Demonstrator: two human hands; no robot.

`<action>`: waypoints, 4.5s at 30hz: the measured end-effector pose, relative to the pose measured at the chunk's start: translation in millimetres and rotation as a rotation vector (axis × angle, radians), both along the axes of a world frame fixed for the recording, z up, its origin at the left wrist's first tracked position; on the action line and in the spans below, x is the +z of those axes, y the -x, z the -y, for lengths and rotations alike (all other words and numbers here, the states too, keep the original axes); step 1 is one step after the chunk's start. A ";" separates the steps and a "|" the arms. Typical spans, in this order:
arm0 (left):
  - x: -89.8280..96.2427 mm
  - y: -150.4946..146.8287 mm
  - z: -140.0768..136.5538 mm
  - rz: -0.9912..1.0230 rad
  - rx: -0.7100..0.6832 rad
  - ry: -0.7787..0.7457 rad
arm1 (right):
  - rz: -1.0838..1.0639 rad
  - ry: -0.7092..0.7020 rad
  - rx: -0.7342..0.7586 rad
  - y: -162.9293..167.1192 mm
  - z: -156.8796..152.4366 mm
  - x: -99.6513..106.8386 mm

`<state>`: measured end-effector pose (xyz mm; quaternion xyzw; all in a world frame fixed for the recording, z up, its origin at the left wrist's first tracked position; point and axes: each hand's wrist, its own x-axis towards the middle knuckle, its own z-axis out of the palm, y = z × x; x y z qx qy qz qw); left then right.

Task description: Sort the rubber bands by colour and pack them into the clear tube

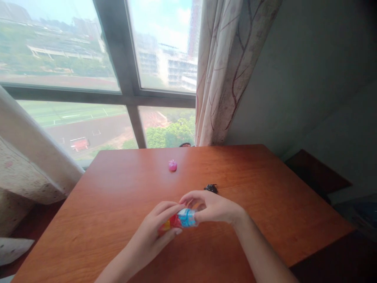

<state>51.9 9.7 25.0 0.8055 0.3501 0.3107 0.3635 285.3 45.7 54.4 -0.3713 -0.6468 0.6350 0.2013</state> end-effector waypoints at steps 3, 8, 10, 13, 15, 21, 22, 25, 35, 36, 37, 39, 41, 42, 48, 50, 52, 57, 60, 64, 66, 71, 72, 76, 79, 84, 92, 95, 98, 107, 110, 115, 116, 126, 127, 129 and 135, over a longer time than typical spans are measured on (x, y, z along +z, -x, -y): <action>-1.5 -1.5 0.9 -0.034 -0.034 -0.010 | 0.240 -0.141 0.033 4.0 -0.7 7.5; -4.2 -1.3 -0.4 -0.002 -0.020 -0.040 | 0.615 -0.407 -0.016 22.3 7.8 26.2; -3.2 -0.8 -1.0 0.014 -0.016 -0.042 | 0.738 -0.476 -0.068 28.2 12.1 32.9; 0.4 -0.6 -0.7 0.034 -0.002 -0.011 | 0.714 -0.496 -0.101 29.3 15.5 37.5; 3.0 -0.9 0.0 0.043 0.011 0.024 | 0.568 -0.445 -0.087 24.6 14.9 37.5; 4.7 -1.6 0.2 0.061 0.011 0.068 | 0.309 -0.290 0.046 2.5 7.7 42.5; 3.9 -1.6 -0.1 0.065 0.012 0.057 | 0.298 -0.283 0.071 -0.1 7.0 44.7; 1.1 -1.6 -0.7 0.076 0.018 0.014 | 0.277 -0.274 0.106 -3.2 7.2 48.6; -3.4 -3.4 2.8 0.037 -0.014 0.011 | 0.585 -0.455 -0.157 25.8 21.8 28.4; -3.8 -3.4 2.6 0.037 -0.013 0.017 | 0.566 -0.446 -0.147 24.7 23.2 29.4; -3.8 -3.3 2.3 0.042 -0.010 0.025 | 0.526 -0.429 -0.128 22.4 24.3 31.1; -2.1 -3.5 1.2 0.065 -0.003 0.043 | 0.403 -0.369 -0.093 14.1 25.4 34.8; 1.7 -4.2 -0.1 0.093 0.004 0.065 | 0.280 -0.296 -0.091 2.4 23.4 36.4; 3.9 -4.6 -0.7 0.104 0.006 0.077 | 0.229 -0.264 -0.115 -4.4 20.9 35.5; 4.6 -3.9 -5.0 0.135 0.090 0.100 | 0.350 -0.406 -0.560 -42.5 -8.0 0.4; -1.2 -2.2 -6.9 0.134 0.151 0.094 | 0.584 -0.612 -0.651 -47.4 -13.9 -16.8; -6.6 -0.8 -8.7 0.137 0.193 0.085 | 0.768 -0.748 -0.646 -46.2 -14.9 -31.5; -8.0 -0.4 -9.6 0.142 0.224 0.083 | 1.106 -0.826 -0.555 -23.8 -8.5 -49.1; -5.4 -0.5 -8.7 0.142 0.214 0.101 | 1.196 -0.810 -0.563 -6.2 -7.0 -52.9; -5.5 0.2 -7.9 0.134 0.200 0.103 | 1.223 -0.800 -0.611 9.4 -7.2 -59.2; -6.3 0.5 -7.4 0.115 0.198 0.087 | 1.229 -0.799 -0.608 10.8 -7.8 -62.4; -6.6 -0.1 -5.9 0.083 0.200 0.068 | 1.144 -0.770 -0.561 -1.5 -12.6 -68.0; -6.3 -0.3 -5.8 0.081 0.201 0.068 | 1.117 -0.763 -0.558 -4.9 -14.1 -69.0; -4.5 -1.1 -5.5 0.082 0.200 0.068 | 0.986 -0.718 -0.588 -14.5 -20.0 -74.0; -4.0 -1.0 -5.3 0.093 0.198 0.067 | 0.831 -0.658 -0.661 -17.9 -24.0 -77.7; -6.2 -2.4 -5.2 0.105 0.184 0.098 | 0.450 -0.501 -0.822 -28.3 -33.1 -78.9; 8.0 -23.8 -7.4 0.158 0.133 0.164 | -0.409 0.001 -0.937 -36.3 -45.5 -65.6; 18.7 -39.6 -11.8 0.150 0.093 0.153 | -0.702 0.168 -0.876 -27.2 -49.1 -56.2; 21.5 -54.1 -18.7 0.134 0.070 0.142 | -0.930 0.301 -0.810 -15.0 -53.6 -46.8; 3.5 -42.0 -16.7 0.036 0.138 0.183 | -1.287 0.517 -0.693 21.1 -48.5 -42.2; 1.0 -34.6 -12.9 0.020 0.145 0.195 | -1.337 0.598 -0.652 27.6 -43.2 -45.7; 2.9 -34.4 -10.0 -0.003 0.151 0.175 | -1.453 0.824 -0.631 28.8 -38.0 -45.9; 3.5 -34.9 -9.5 -0.010 0.148 0.170 | -1.463 0.850 -0.641 28.1 -37.4 -45.1; 1.3 -35.3 -10.2 -0.031 0.154 0.137 | -1.425 0.877 -0.725 27.9 -34.6 -33.7; 0.8 -35.1 -10.6 -0.031 0.153 0.139 | -1.426 0.872 -0.732 28.1 -34.2 -32.9; 0.3 -34.6 -11.1 -0.032 0.149 0.143 | -1.421 0.867 -0.756 28.3 -33.5 -31.7; 4.1 -34.2 -10.4 -0.031 0.153 0.146 | -1.325 0.837 -0.888 28.5 -33.8 -29.9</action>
